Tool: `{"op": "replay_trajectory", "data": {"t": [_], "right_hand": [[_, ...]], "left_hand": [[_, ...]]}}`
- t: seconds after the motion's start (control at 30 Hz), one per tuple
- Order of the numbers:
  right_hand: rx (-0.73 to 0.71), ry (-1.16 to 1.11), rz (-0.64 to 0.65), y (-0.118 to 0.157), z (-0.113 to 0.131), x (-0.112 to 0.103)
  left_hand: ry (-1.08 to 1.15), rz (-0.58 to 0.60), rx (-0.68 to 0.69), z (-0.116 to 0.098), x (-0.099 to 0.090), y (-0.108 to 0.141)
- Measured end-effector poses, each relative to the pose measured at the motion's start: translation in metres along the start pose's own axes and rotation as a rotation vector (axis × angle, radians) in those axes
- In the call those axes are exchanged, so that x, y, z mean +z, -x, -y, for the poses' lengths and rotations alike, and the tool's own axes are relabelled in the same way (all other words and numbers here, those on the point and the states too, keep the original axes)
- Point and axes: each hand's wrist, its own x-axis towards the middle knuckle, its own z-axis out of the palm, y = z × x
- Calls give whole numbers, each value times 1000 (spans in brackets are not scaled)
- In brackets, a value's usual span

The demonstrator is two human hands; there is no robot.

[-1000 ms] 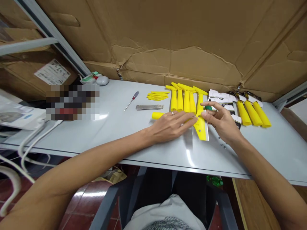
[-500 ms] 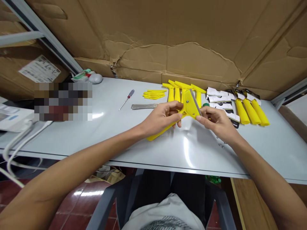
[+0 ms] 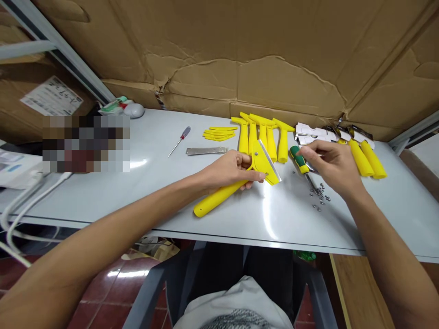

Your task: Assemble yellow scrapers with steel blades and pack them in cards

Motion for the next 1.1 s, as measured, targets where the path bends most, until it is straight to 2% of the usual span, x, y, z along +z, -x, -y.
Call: {"op": "replay_trajectory", "data": {"t": [0.03, 0.07, 0.1, 0.2, 0.27, 0.4, 0.57, 0.7, 0.93, 1.1], "right_hand": [[-34, 103, -84, -3, -5, -4], [-72, 198, -107, -5, -10, -7], [-108, 285, -79, -7, -15, -9], [-192, 499, 124, -8, -27, -8], [-222, 607, 200, -6, -32, -5], [-233, 709, 230, -3, -37, 3], [-226, 726, 237, -4, -39, 9], [-224, 646, 214, -4, -29, 11], [-262, 98, 34, 15, 9, 19], [-404, 39, 33, 25, 16, 33]], "left_hand": [[23, -6, -5, 1, 0, -1], [48, -13, -7, 1, 1, -2], [72, -20, -10, 2, 1, -2], [120, -21, -32, 3, 0, -4], [137, -4, -38, 5, 0, -5], [177, 23, -11, 8, -2, -7], [170, -8, 31, 10, -3, -9], [112, -36, 38, 7, -2, -6], [-56, -107, 97, -4, 6, 2], [-53, -86, 83, -4, 10, 2]]}}
